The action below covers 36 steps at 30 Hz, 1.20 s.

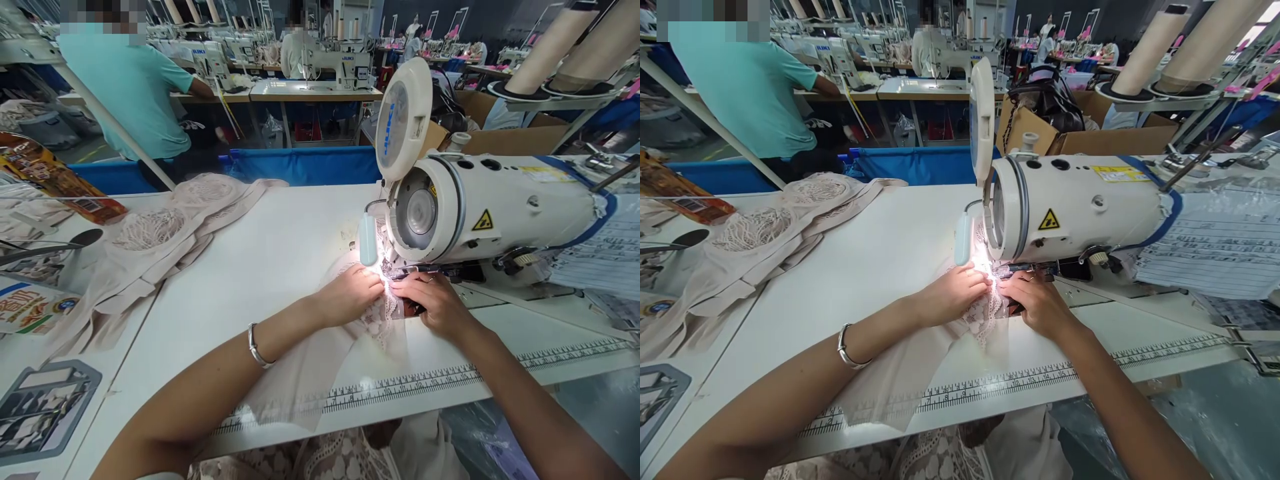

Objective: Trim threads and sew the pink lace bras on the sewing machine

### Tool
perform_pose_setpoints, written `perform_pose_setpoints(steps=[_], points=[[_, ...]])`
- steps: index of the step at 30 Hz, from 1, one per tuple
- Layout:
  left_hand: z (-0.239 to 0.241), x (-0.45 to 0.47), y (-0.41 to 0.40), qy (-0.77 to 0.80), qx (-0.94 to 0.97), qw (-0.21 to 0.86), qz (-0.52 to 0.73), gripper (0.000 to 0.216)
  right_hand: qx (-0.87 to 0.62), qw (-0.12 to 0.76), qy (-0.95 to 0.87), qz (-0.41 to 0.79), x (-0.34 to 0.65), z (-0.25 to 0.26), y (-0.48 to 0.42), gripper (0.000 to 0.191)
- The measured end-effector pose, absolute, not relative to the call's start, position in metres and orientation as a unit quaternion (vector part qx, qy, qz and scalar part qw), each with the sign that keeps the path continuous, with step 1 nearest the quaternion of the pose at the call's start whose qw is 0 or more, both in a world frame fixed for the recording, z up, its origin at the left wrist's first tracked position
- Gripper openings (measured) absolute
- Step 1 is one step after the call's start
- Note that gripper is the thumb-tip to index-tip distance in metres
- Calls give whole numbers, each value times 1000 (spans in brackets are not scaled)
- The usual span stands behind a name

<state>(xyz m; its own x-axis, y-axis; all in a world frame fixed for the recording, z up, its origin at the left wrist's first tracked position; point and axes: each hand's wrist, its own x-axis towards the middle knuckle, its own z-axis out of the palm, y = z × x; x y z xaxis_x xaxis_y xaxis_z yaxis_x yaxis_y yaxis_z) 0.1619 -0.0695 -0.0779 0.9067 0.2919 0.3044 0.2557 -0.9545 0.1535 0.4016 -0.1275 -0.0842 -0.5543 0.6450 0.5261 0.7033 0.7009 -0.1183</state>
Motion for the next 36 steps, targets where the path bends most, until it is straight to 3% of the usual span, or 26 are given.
perform_pose_setpoints(steps=[18, 36], points=[[-76, 161, -74, 177, 971, -10, 160, 23, -374, 269, -885, -70, 402, -83, -128, 64], [-79, 162, -77, 171, 971, -31, 164, 28, -374, 274, -884, -66, 402, -84, -129, 54]])
